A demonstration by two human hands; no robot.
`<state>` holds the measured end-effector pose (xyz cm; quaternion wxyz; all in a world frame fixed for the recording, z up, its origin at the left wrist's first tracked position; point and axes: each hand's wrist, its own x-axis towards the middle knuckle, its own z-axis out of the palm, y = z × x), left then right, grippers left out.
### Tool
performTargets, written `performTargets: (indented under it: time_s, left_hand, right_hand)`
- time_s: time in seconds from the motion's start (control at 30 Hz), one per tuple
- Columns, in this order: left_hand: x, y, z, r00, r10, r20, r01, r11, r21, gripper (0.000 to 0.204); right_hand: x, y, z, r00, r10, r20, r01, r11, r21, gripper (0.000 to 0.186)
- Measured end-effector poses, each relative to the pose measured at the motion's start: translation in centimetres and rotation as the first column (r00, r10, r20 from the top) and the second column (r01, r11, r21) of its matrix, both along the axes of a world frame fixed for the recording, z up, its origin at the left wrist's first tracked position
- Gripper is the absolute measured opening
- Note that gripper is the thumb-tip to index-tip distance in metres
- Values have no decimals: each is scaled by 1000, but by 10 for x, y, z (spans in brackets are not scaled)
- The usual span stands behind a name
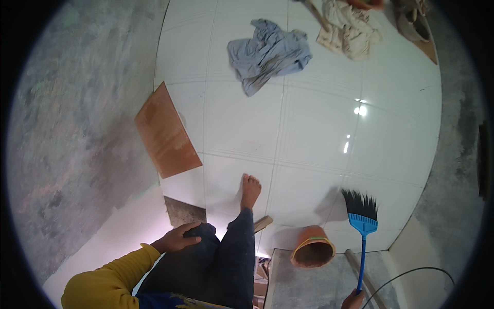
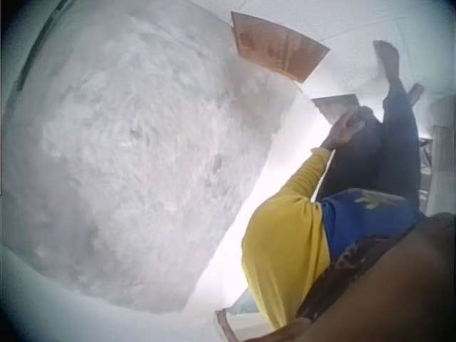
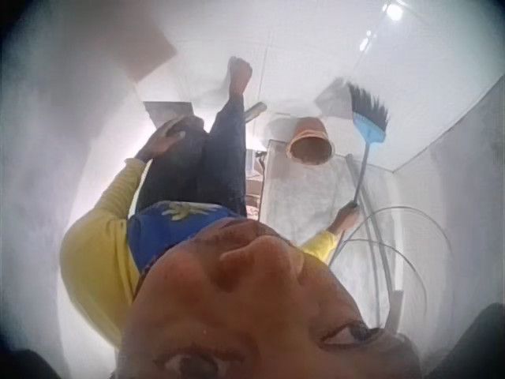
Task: The person is installing floor tiles in a room. They spread cement on the floor, place a white tile, and then apply cement to the back of a terracotta tile using a trowel.
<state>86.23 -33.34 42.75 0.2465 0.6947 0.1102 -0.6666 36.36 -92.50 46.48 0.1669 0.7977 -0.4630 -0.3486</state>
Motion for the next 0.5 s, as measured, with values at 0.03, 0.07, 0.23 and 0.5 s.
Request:
performTargets:
  time_s: [0.03,0.07,0.23,0.5]
  left_hand:
    - [23,-23,0,990,120,-76,-115,992,59,68]
    - [18,-37,-11,991,107,86,-107,994,-5,65]
    - [86,-103,-107,883,132,450,-29,973,-229,52]
    - [243,-269,-320,577,44,816,78,991,-108,89]
  right_hand:
    - [36,8,21,985,-95,145,88,994,58,36]
    - [59,4,39,944,-184,275,150,979,139,37]
    - [121,56,67,884,-447,135,353,830,432,45]
    - [281,110,58,291,-930,225,548,355,757,28]
